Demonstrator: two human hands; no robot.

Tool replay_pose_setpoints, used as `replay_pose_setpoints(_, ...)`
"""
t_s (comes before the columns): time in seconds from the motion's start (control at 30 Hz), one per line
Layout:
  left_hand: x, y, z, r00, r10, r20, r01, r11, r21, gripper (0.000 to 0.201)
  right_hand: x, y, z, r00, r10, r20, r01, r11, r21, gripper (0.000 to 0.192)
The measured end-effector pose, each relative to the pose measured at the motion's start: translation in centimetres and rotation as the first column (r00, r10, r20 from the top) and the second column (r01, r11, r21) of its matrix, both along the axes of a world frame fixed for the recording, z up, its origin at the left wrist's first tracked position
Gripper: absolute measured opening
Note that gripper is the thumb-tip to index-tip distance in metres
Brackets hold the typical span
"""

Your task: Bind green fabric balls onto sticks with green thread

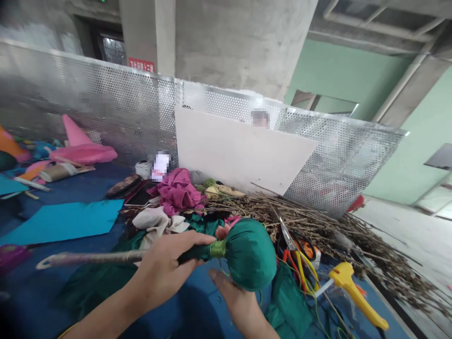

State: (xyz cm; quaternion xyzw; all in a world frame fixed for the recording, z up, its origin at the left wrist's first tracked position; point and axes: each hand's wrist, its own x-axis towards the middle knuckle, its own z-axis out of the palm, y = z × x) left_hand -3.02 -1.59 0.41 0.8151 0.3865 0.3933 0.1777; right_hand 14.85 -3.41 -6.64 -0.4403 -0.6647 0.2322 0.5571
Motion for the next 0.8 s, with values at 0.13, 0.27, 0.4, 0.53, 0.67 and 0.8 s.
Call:
replay_pose_setpoints(0.13, -0.2, 0.1, 0.1, 1.0, 0.002, 0.002, -0.002, 0.999, -0.032, 0.05, -0.7, -1.3, 1.1, 0.993, -0.009, 0.115, 0.015, 0.998, -0.054, 0.028)
replay_pose_setpoints(0.27, -0.4, 0.4, 0.6, 0.998, 0.069, 0.01, -0.068, 0.992, -0.107, 0.044, -1.2, -3.1, 0.5, 0.943, -0.209, 0.259, 0.157, 0.966, 0.207, 0.021)
replay_pose_setpoints(0.4, 0.0, 0.3, 0.7, 0.998, 0.054, -0.02, -0.057, 0.986, -0.155, 0.043, -1.5, -4.1, 0.5, 0.96, -0.204, 0.193, 0.119, 0.917, 0.38, 0.017)
replay_pose_setpoints(0.53, 0.5, 0.2, 0.1, 0.998, -0.001, -0.06, -0.01, 0.982, -0.19, 0.045, -1.3, -3.4, 2.1, 0.976, 0.202, 0.084, -0.218, 0.924, 0.315, 0.028)
replay_pose_setpoints(0.67, 1.1, 0.0, -0.3, 0.996, -0.009, -0.087, -0.01, 0.976, -0.218, 0.045, -1.8, -3.3, 2.2, 0.952, 0.195, -0.237, -0.177, 0.98, 0.096, 0.04)
replay_pose_setpoints(0.8, 1.5, -0.2, -0.1, 0.992, 0.021, -0.125, -0.052, 0.966, -0.253, 0.045, -3.2, -4.6, 1.2, 0.986, -0.108, -0.127, 0.116, 0.991, 0.064, 0.038)
